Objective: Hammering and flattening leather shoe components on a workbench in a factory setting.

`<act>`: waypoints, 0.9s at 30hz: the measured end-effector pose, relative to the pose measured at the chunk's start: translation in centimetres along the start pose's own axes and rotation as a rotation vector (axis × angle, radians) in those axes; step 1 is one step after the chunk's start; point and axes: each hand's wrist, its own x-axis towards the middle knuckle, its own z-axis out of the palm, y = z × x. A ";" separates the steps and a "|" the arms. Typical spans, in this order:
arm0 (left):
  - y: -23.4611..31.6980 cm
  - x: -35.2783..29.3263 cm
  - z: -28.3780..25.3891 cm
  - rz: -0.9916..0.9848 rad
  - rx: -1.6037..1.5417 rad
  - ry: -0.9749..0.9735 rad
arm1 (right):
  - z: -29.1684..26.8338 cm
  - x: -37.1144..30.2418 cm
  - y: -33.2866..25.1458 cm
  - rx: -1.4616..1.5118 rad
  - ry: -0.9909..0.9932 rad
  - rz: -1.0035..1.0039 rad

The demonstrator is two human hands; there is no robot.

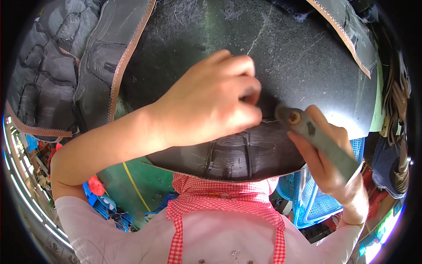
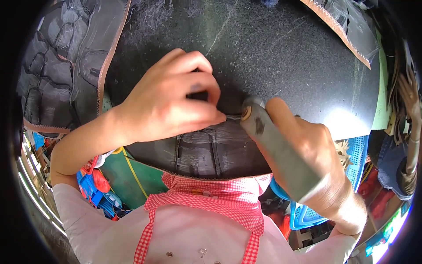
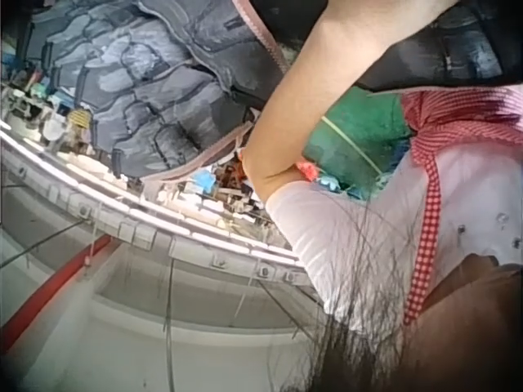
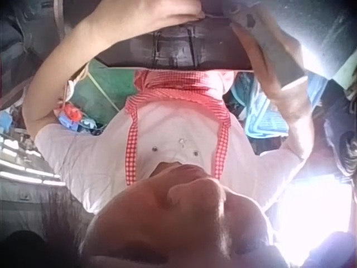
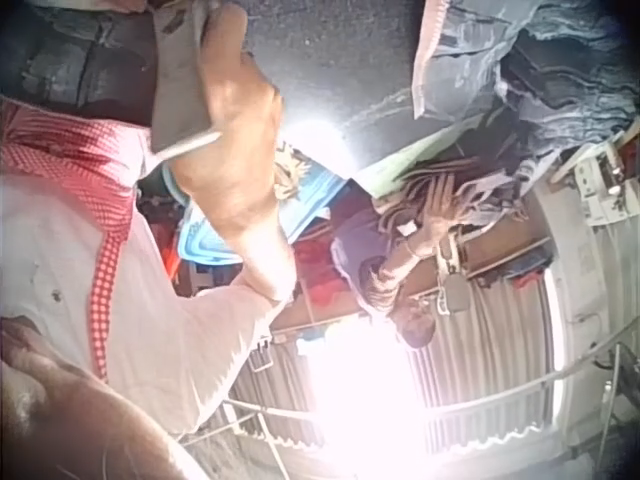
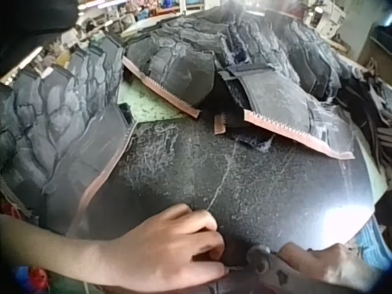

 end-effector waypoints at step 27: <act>2.2 -4.0 0.9 -0.085 0.161 0.203 | 2.7 0.9 -1.1 -0.004 0.050 -0.084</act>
